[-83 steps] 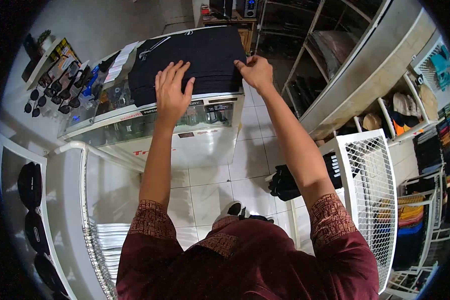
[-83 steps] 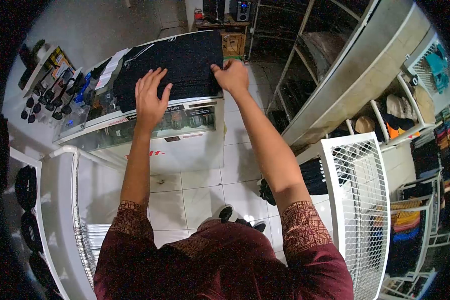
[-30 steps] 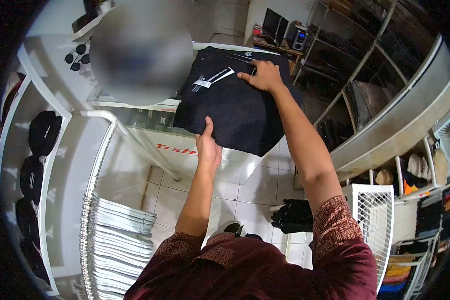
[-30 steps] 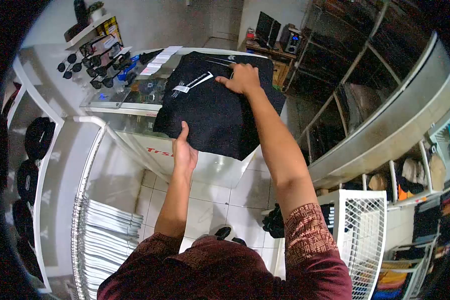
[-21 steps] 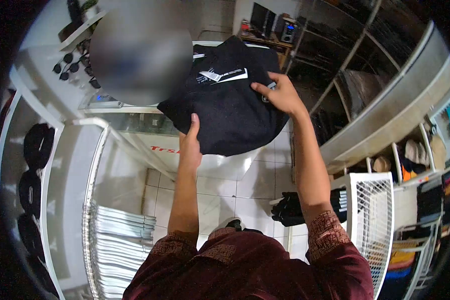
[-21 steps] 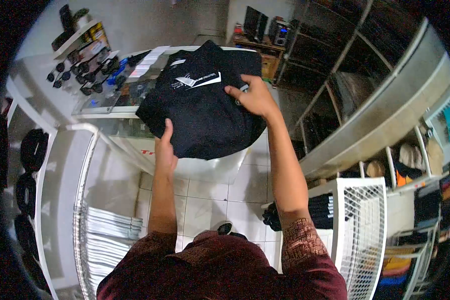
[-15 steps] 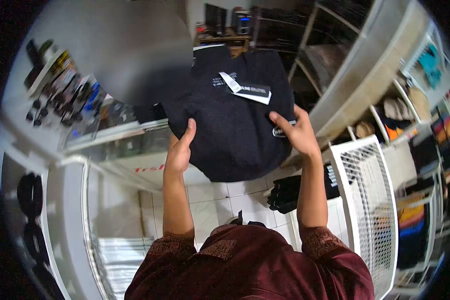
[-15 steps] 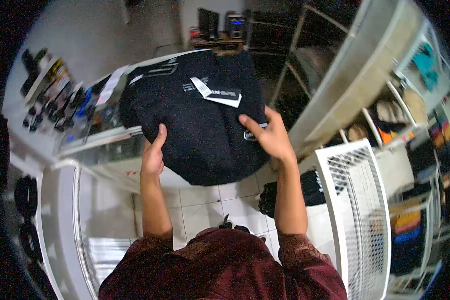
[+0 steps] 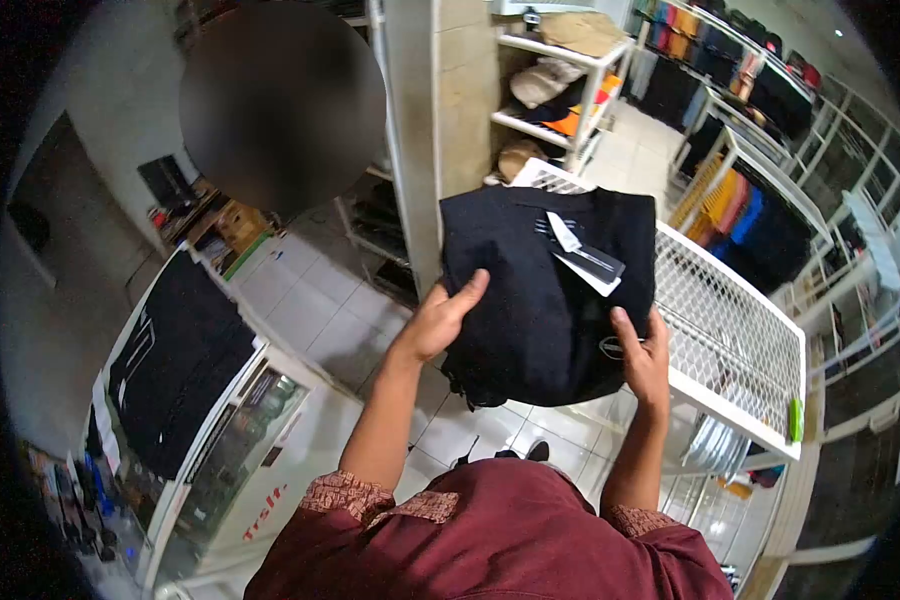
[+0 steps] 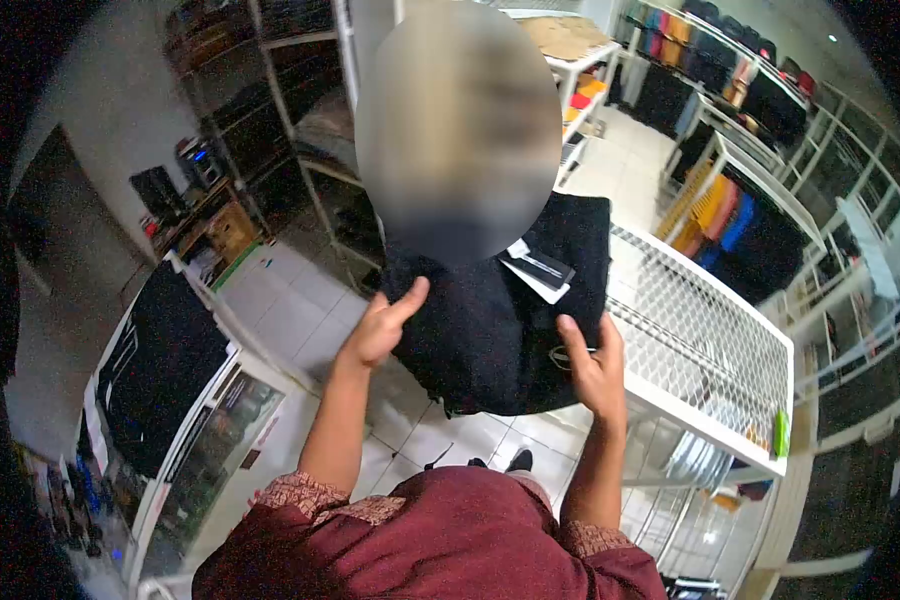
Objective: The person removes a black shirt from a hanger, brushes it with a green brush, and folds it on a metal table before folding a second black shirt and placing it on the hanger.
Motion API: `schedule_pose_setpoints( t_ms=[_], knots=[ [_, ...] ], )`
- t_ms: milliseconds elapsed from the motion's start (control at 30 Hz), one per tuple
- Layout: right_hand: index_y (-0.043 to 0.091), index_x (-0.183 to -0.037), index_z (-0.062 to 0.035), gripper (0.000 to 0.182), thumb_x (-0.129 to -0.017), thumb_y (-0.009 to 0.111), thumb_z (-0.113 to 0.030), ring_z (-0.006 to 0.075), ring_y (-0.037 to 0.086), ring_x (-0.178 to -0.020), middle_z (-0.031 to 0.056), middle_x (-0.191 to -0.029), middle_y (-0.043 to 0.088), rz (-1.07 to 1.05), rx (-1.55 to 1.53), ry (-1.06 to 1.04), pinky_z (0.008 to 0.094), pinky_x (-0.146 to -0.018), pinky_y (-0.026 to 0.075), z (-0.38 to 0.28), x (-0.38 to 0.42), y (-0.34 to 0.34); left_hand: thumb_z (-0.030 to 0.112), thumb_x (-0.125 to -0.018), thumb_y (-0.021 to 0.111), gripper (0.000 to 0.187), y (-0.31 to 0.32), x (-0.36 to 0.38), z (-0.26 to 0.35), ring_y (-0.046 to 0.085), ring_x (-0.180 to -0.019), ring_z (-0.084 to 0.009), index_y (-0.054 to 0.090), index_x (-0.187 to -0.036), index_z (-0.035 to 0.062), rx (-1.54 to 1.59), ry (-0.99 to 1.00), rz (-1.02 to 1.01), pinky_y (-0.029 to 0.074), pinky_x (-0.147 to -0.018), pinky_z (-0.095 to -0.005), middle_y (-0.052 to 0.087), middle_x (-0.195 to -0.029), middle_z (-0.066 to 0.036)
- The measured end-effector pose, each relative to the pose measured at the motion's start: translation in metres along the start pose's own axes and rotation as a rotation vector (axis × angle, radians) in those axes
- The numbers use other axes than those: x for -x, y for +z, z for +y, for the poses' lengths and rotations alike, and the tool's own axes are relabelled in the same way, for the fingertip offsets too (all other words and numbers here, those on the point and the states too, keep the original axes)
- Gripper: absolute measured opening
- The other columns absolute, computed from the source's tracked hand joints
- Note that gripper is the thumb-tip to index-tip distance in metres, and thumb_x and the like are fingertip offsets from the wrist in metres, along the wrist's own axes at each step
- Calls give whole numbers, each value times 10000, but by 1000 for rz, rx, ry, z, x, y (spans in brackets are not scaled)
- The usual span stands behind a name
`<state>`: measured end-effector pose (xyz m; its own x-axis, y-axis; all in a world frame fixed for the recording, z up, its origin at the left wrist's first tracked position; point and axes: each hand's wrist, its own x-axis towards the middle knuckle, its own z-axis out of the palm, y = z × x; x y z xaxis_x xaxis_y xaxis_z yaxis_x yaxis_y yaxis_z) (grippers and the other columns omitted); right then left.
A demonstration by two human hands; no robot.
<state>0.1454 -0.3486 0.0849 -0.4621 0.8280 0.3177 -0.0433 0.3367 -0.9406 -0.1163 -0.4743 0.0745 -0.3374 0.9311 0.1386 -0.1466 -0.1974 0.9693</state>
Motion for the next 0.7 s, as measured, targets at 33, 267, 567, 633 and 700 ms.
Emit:
schedule_pose_setpoints(
  t_ms=[33, 267, 567, 633, 700],
  knots=[
    [609, -1294, 44, 379, -1014, 677, -202, 138, 636, -1012, 88, -1167, 696, 63, 11, -3, 286, -894, 509, 2, 6, -16, 396, -1069, 561, 563, 16, -13, -5, 568, -1255, -191, 520, -1445, -20, 0, -32, -61, 431, -1098, -342, 603, -1393, -67],
    [592, -1347, 26, 416, -1019, 666, -218, 150, 615, -1126, 92, -1264, 661, 362, 153, 146, 285, -994, 461, -1, 49, -118, 350, -1069, 569, 580, 129, -71, -51, 526, -1301, -196, 445, -1500, -18, 105, -143, -354, 395, -1130, -344, 543, -1461, -100],
    [610, -1319, 50, 488, -1002, 686, -313, 190, 640, -1082, 121, -1212, 689, 480, 108, 191, 334, -964, 490, 0, 4, -221, 408, -1061, 556, 535, 237, -156, -57, 638, -1159, -237, 570, -1383, -19, 60, -117, -333, 499, -1018, -382, 664, -1295, -165],
    [607, -1319, 63, 598, -976, 683, -421, 290, 683, -1074, 208, -1212, 699, 472, 504, 286, 394, -969, 504, 52, -13, -261, 469, -1019, 592, 579, 235, -194, -82, 659, -1123, -319, 640, -1296, -36, -671, -57, -157, 510, -975, -426, 691, -1195, -240],
    [612, -1313, 63, 671, -947, 673, -495, 399, 672, -1105, 281, -1186, 684, 463, 939, 376, 453, -996, 494, 95, -8, -281, 503, -974, 625, 615, 236, -185, -114, 653, -1084, -406, 674, -1253, -42, -901, 226, -5, 509, -944, -470, 690, -1111, -277]
  ],
)
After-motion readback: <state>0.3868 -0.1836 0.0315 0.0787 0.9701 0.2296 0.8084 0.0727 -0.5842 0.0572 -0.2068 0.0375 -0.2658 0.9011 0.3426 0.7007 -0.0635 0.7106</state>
